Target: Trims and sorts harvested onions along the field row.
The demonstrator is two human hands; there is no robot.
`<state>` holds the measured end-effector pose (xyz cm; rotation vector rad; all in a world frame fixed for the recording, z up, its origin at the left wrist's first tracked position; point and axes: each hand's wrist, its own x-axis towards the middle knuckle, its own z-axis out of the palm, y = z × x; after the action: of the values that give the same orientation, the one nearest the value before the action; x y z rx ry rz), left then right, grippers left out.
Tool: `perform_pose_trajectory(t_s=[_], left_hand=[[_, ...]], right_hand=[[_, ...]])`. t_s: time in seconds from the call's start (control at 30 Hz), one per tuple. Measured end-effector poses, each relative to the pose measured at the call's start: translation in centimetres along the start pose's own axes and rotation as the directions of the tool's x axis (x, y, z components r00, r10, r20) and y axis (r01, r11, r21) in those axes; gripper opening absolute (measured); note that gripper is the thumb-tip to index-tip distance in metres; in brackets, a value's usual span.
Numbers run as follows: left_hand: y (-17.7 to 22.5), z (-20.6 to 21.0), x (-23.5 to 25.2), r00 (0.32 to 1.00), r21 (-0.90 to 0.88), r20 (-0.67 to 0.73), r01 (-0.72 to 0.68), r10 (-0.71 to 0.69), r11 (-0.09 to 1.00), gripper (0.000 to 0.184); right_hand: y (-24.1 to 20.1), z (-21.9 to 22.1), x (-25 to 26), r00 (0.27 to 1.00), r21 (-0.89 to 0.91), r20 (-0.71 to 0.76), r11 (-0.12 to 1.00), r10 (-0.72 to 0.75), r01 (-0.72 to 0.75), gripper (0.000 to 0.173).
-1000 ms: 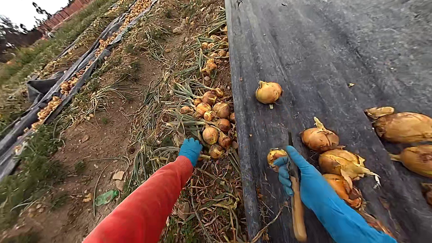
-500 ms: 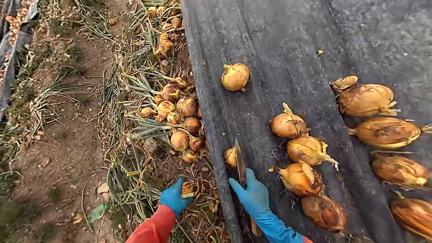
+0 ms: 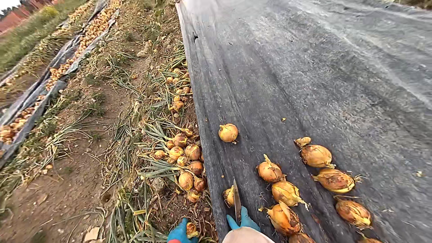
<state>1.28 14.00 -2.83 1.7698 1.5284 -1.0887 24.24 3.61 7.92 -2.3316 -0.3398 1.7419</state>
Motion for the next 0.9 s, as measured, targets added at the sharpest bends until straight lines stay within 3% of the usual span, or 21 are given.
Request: perform_pose_trajectory(t_s=[0.1, 0.17, 0.23, 0.27, 0.4, 0.5, 0.57, 0.67, 0.73, 0.8, 0.9], left_hand=[[-0.3, 0.6, 0.7, 0.998, 0.011, -0.05, -0.036, 0.037, 0.999, 0.095], [-1.2, 1.8, 1.6, 0.974, 0.046, -0.19, -0.119, 0.125, 0.992, 0.096], [-0.7, 0.5, 0.5, 0.995, 0.048, -0.06, -0.075, 0.078, 0.996, 0.094], [-0.6, 0.3, 0.3, 0.996, 0.045, -0.039, -0.073, 0.075, 0.996, 0.093], [-1.2, -0.3, -0.6, 0.975, -0.111, -0.094, -0.212, 0.203, 0.971, 0.093], [-2.1, -1.6, -4.3, 0.887, -0.423, -0.22, -0.461, 0.405, 0.78, 0.089], [-2.8, -1.9, -7.0, 0.77, -0.582, -0.359, -0.627, 0.528, 0.518, 0.087], [-3.7, -2.5, -10.9, 0.616, -0.676, -0.493, -0.716, 0.614, 0.176, 0.084], [-4.7, -3.3, -12.8, 0.549, -0.654, -0.53, -0.75, 0.646, 0.101, 0.08], [-5.7, -4.1, -13.9, 0.511, -0.619, -0.517, -0.778, 0.686, 0.113, 0.077], [-6.5, -4.7, -14.8, 0.461, -0.65, -0.491, -0.759, 0.739, 0.042, 0.068]], right_hand=[[-1.1, -0.4, -2.5, 1.0, -0.004, -0.013, 1.0, 0.01, -0.01, 0.071], [-0.5, 0.6, -1.7, 0.998, -0.062, -0.042, 0.997, -0.042, 0.04, 0.071], [1.9, 3.9, 1.6, 0.951, -0.08, -0.258, 0.985, -0.169, 0.154, 0.067], [3.6, 5.7, 4.3, 0.884, -0.091, -0.402, 0.971, -0.239, 0.221, 0.065], [6.4, 5.9, 10.1, 0.881, -0.061, -0.389, 0.962, -0.269, 0.267, 0.061], [6.1, 5.5, 9.4, 0.857, 0.131, -0.399, 0.905, -0.325, 0.404, 0.046], [4.7, 6.0, 6.5, 0.84, 0.194, -0.326, 0.839, -0.434, 0.509, 0.048], [1.8, 7.4, 0.1, 0.785, 0.135, -0.094, 0.774, -0.612, 0.619, 0.056], [0.6, 8.5, -3.8, 0.75, 0.189, 0.001, 0.736, -0.662, 0.649, 0.052], [0.0, 9.1, -6.5, 0.726, 0.224, 0.04, 0.714, -0.686, 0.663, 0.052], [-0.3, 8.5, -8.2, 0.676, 0.149, 0.054, 0.675, -0.735, 0.722, 0.066]])
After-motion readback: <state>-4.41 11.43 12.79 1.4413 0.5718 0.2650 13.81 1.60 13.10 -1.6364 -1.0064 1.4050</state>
